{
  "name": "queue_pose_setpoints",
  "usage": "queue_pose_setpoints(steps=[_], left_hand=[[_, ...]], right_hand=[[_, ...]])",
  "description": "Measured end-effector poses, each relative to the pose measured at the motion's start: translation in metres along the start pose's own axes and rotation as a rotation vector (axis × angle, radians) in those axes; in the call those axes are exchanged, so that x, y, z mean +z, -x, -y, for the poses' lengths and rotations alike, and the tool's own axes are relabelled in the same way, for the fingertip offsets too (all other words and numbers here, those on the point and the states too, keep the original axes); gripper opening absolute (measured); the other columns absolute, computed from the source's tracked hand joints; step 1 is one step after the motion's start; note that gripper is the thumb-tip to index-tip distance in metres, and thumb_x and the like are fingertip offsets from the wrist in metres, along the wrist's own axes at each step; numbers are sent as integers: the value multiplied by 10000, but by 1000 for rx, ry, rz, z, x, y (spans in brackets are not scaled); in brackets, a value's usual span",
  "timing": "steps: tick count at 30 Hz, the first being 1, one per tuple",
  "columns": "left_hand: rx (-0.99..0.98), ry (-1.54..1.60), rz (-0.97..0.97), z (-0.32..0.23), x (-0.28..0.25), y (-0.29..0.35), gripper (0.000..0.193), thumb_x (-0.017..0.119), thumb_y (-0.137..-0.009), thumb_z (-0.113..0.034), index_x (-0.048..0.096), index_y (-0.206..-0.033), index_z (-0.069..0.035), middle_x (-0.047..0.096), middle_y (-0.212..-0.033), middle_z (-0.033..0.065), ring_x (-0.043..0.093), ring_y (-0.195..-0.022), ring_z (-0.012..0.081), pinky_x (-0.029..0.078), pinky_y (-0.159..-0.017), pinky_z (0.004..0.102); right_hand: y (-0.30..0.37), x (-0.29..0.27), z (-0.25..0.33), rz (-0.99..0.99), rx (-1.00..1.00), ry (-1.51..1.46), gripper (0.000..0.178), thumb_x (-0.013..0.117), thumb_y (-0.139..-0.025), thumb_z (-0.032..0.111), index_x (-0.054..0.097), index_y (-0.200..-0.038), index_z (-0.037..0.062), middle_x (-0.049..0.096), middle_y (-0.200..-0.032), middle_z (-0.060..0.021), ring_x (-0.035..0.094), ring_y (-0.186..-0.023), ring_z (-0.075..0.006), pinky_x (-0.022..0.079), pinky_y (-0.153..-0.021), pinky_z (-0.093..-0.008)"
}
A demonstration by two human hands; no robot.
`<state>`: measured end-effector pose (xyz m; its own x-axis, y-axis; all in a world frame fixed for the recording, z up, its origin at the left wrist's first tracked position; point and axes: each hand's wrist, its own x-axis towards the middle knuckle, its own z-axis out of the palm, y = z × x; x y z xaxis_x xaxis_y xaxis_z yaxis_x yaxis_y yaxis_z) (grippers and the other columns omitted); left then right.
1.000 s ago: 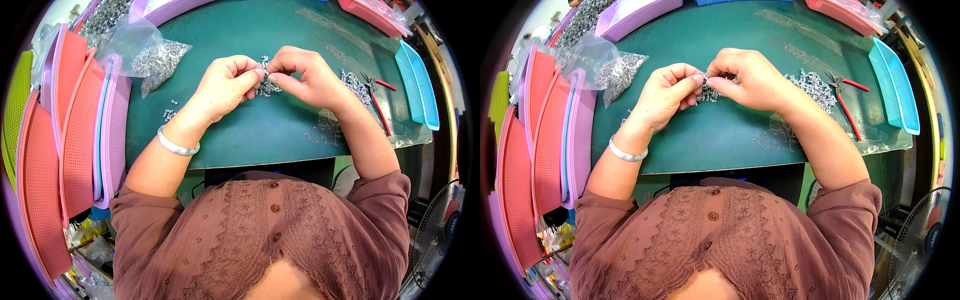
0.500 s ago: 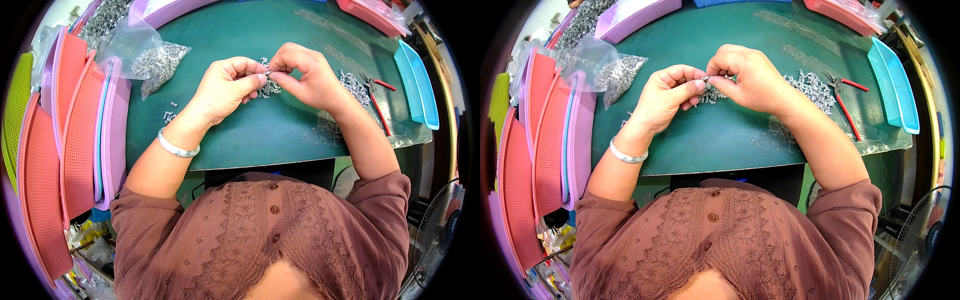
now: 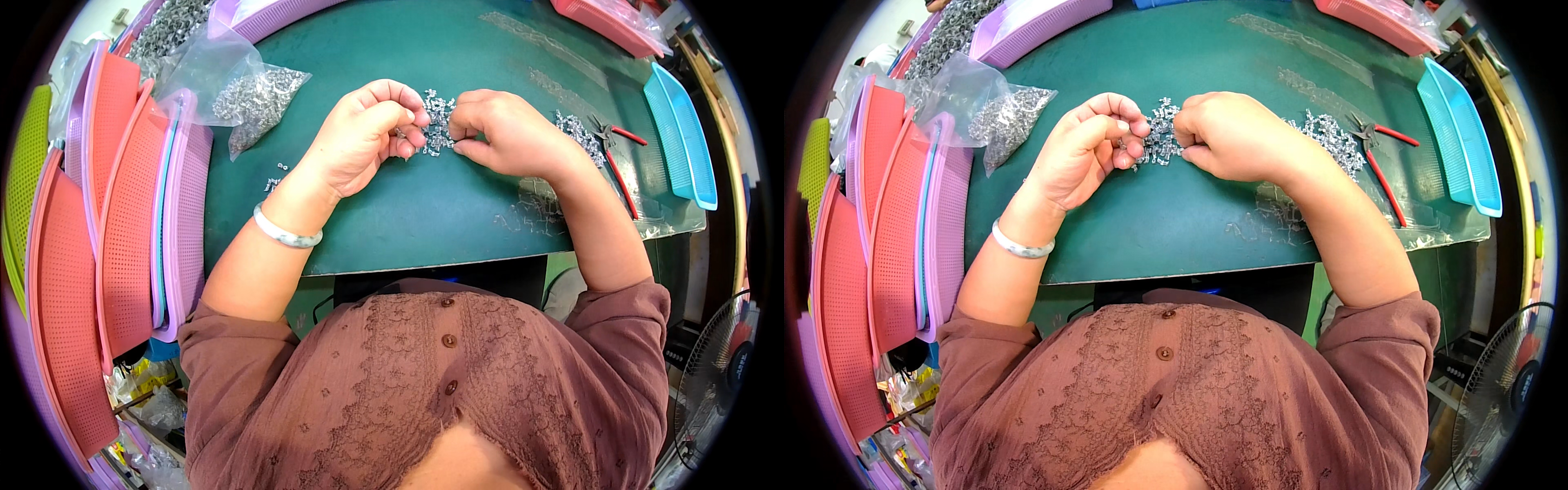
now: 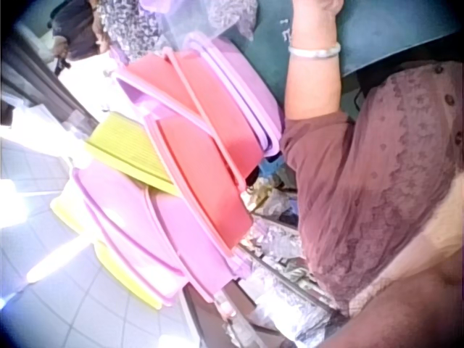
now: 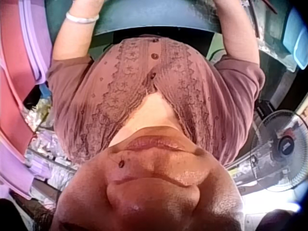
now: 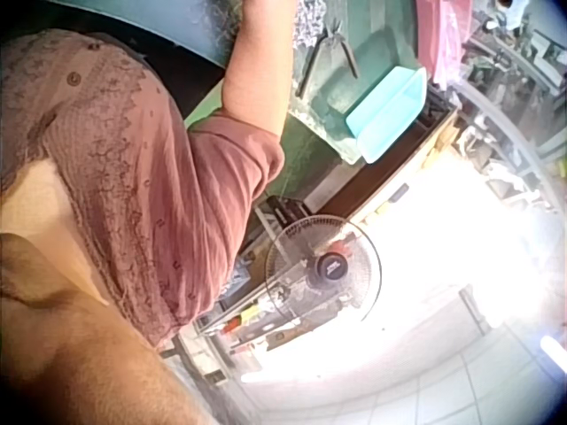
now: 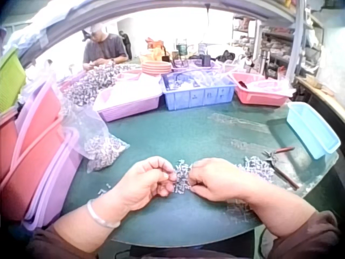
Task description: The person sits at a green workbench and repeatedly picks up small silver metal pieces, joining them together by hand. They occasionally gather scattered pieces from the table surface and continue the assembly process throughout the video.
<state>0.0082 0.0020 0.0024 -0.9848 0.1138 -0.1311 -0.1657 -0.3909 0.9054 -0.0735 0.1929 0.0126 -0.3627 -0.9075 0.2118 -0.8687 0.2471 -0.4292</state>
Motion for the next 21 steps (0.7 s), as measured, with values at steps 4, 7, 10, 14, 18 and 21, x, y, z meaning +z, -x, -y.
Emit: queue_pose_setpoints(steps=[4,7,10,14,18,21], left_hand=[[-17,-57,16,1,-2,0,99,502,-826,-51,563,-900,-25,591,-812,47,555,-661,99,440,-559,184],[-27,-125,22,2,-2,0,104,514,-831,-59,571,-911,-26,594,-802,37,553,-652,89,436,-554,183],[-35,-182,8,2,-1,0,104,532,-834,-71,578,-917,-29,594,-788,27,548,-634,77,430,-546,183],[-52,-268,-5,2,2,1,104,550,-839,-93,584,-914,-30,583,-763,12,538,-614,63,420,-526,176],[-53,-354,-4,4,5,2,107,552,-845,-111,586,-907,-30,562,-737,-6,520,-601,45,399,-495,158],[-83,-436,-9,3,10,3,111,566,-852,-136,586,-887,-33,549,-714,-19,505,-578,37,383,-477,150]], right_hand=[[0,3,-1,0,9,5,26,556,-680,42,562,-681,17,568,-716,-136,558,-708,-319,457,-649,-382],[0,3,1,12,15,11,32,548,-682,39,550,-662,14,567,-714,-139,556,-708,-323,455,-647,-389],[0,3,0,45,-3,54,46,541,-684,36,535,-645,11,565,-712,-139,554,-701,-323,450,-638,-390],[0,-1,1,-10,-60,10,43,542,-681,32,519,-650,11,554,-701,-136,543,-694,-318,443,-624,-385],[-2,0,2,-83,-117,-108,45,557,-694,27,514,-698,12,535,-682,-126,527,-678,-309,434,-609,-370],[-4,2,1,-132,-152,-163,57,569,-709,27,517,-728,13,533,-679,-120,525,-666,-300,432,-598,-357]])
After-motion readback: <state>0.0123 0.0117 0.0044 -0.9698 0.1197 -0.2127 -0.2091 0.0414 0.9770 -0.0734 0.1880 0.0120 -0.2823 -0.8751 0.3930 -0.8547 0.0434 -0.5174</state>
